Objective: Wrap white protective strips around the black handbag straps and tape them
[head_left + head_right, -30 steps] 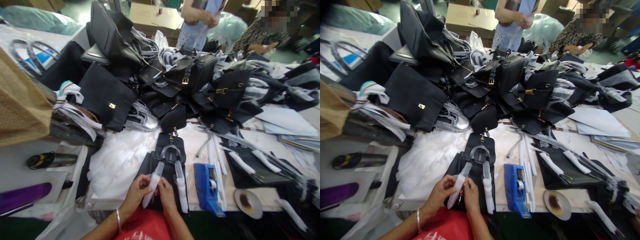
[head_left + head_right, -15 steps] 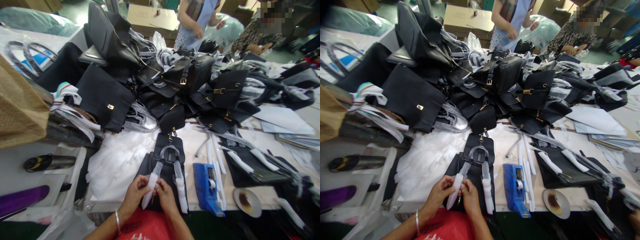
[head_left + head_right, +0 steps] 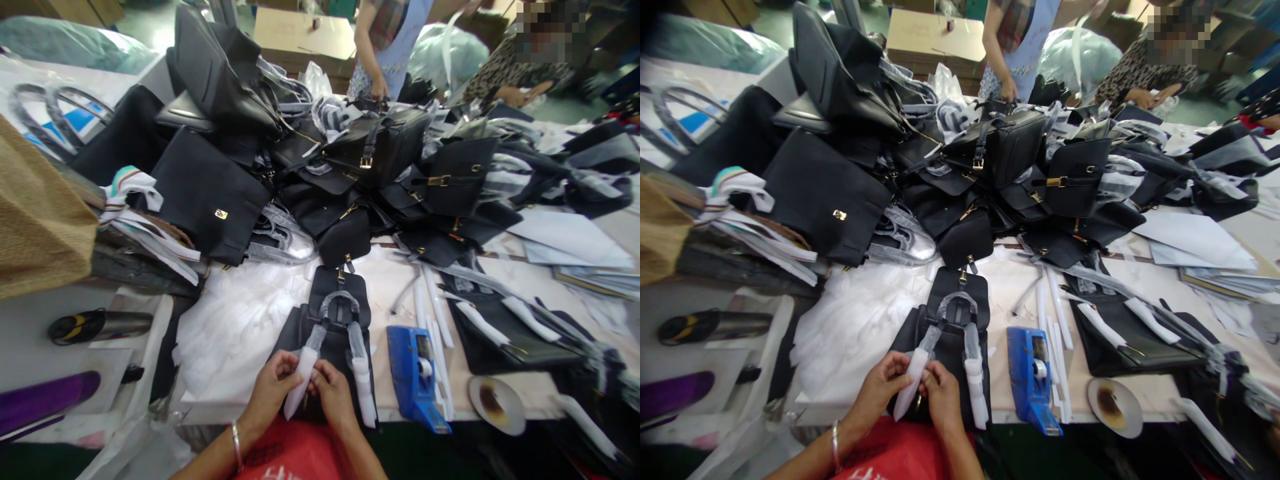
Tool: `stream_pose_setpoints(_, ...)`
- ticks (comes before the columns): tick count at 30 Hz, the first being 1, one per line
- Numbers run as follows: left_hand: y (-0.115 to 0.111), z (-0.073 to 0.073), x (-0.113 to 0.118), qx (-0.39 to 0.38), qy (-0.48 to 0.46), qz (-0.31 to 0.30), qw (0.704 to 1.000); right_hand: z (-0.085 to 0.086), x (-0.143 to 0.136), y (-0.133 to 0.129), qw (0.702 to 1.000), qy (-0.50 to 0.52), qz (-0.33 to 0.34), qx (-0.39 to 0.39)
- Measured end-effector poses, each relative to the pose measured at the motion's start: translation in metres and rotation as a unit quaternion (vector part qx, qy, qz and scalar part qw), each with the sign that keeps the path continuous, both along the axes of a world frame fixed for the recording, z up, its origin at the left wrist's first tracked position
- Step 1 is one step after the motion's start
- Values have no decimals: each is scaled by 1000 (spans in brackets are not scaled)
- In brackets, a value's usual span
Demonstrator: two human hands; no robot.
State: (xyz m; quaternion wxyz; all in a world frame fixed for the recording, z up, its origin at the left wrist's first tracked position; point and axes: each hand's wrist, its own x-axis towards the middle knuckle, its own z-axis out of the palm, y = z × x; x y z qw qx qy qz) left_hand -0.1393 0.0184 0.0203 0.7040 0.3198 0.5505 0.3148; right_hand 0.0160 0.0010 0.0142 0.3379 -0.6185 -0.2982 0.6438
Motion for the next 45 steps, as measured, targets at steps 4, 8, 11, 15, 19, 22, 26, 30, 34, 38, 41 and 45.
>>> stream_pose_setpoints(4,0,2,-1,-2,27,-1,1000,1,2,0,1000,14,5,-4)
stream_pose_setpoints(8,2,7,-2,-3,42,-25,999,11,7,2,999,49,18,-4)
stream_pose_setpoints(11,3,5,-2,3,42,-38,998,22,12,4,992,124,35,5)
stream_pose_setpoints(15,2,-2,-1,15,41,-61,997,28,14,3,989,140,51,17)
stream_pose_setpoints(19,5,-5,0,30,5,-93,995,23,12,1,991,129,35,29)
stream_pose_setpoints(22,10,-3,-2,37,-19,-111,993,20,11,1,991,126,33,31)
stream_pose_setpoints(26,15,2,-5,47,-35,-131,990,23,9,3,993,111,24,26)
stream_pose_setpoints(30,18,7,-8,69,-11,-154,986,22,2,1,994,108,-22,12)
stream_pose_setpoints(34,19,10,-7,68,2,-170,983,17,-2,-4,994,91,-58,3)
stream_pose_setpoints(38,18,10,-4,49,-19,-170,984,15,1,-5,997,72,-39,1)
stream_pose_setpoints(41,18,8,-3,32,-40,-167,985,13,4,-6,999,27,-42,2)
stream_pose_setpoints(45,22,8,-3,11,-69,-172,983,8,4,-7,999,24,-48,0)
